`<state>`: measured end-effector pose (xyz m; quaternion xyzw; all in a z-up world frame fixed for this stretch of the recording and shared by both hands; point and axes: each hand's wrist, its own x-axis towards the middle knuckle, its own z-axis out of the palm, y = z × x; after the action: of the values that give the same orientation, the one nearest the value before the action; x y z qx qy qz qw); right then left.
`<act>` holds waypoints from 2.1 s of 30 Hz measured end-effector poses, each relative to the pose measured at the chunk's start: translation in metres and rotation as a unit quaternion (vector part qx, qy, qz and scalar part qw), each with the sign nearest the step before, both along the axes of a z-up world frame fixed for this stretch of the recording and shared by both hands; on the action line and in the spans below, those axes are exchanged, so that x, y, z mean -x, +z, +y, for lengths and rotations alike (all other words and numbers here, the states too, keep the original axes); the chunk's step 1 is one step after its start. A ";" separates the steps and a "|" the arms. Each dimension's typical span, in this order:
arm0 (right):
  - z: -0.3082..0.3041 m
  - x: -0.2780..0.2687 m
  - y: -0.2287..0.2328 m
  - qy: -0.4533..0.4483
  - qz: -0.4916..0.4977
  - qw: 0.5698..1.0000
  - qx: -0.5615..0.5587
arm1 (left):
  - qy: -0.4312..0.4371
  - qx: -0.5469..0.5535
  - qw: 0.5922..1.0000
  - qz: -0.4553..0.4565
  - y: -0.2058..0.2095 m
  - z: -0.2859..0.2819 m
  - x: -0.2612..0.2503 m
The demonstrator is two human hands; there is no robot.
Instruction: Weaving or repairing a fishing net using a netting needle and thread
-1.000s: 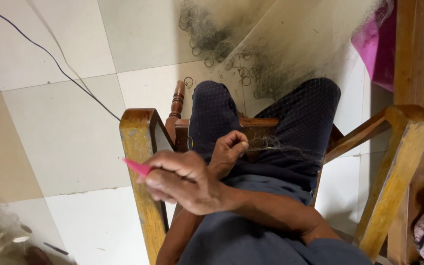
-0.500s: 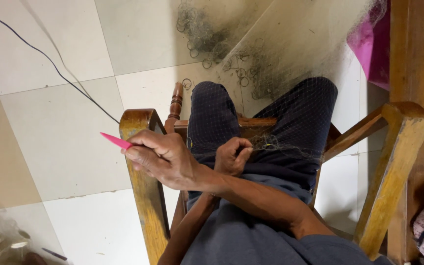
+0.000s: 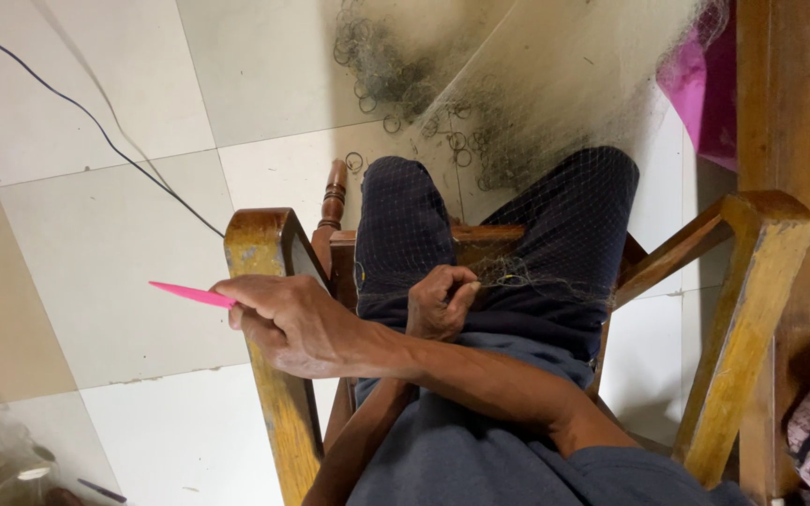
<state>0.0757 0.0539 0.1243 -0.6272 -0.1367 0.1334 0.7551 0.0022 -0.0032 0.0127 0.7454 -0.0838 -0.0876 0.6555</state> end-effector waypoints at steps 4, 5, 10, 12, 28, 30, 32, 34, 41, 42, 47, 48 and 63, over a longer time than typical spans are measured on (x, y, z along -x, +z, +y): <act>0.007 0.006 -0.002 0.000 0.007 1.000 -0.004 | 0.003 0.011 1.000 0.013 0.009 0.001 -0.004; 0.008 0.007 -0.002 0.006 0.003 1.000 0.001 | 0.002 0.005 1.000 0.025 0.010 0.002 -0.006; 0.005 0.006 0.009 0.040 -0.011 0.999 0.019 | -0.004 -0.005 0.999 0.045 0.002 0.006 -0.010; 0.001 0.003 0.017 0.042 -0.007 0.999 0.005 | 0.003 -0.003 0.999 0.049 0.006 0.005 -0.012; -0.005 0.011 0.030 0.055 -0.024 0.998 -0.012 | 0.019 -0.018 0.997 0.067 0.006 0.002 -0.014; -0.017 0.011 0.030 0.046 -0.078 0.996 0.028 | 0.027 0.009 0.992 0.126 -0.007 0.000 -0.009; -0.064 -0.004 0.033 0.009 -0.096 0.990 0.104 | 0.039 -0.075 0.978 0.189 -0.033 -0.008 -0.002; -0.117 -0.019 0.037 -0.024 -0.116 0.977 0.179 | 0.053 -0.157 0.954 0.250 -0.030 -0.007 -0.006; -0.253 0.055 -0.066 -0.203 -0.112 0.805 0.546 | 0.051 0.185 0.908 0.373 -0.001 0.001 -0.022; -0.254 0.071 -0.074 -0.204 -0.069 0.824 0.524 | 0.056 0.197 0.899 0.388 -0.003 0.000 -0.025; -0.210 0.111 -0.062 -0.230 0.063 0.884 0.402 | 0.040 0.210 0.878 0.429 -0.016 -0.001 -0.026; -0.202 0.115 -0.060 -0.234 0.100 0.891 0.377 | 0.037 0.213 0.872 0.440 -0.016 -0.001 -0.027; -0.195 0.121 -0.058 -0.196 0.075 0.878 0.430 | 0.015 0.195 0.882 0.429 0.001 -0.005 -0.040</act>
<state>-0.0455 -0.1412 0.0666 -0.8920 0.1168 0.0750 0.4302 0.0417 -0.0085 0.0138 0.4935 0.2014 -0.3705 0.7607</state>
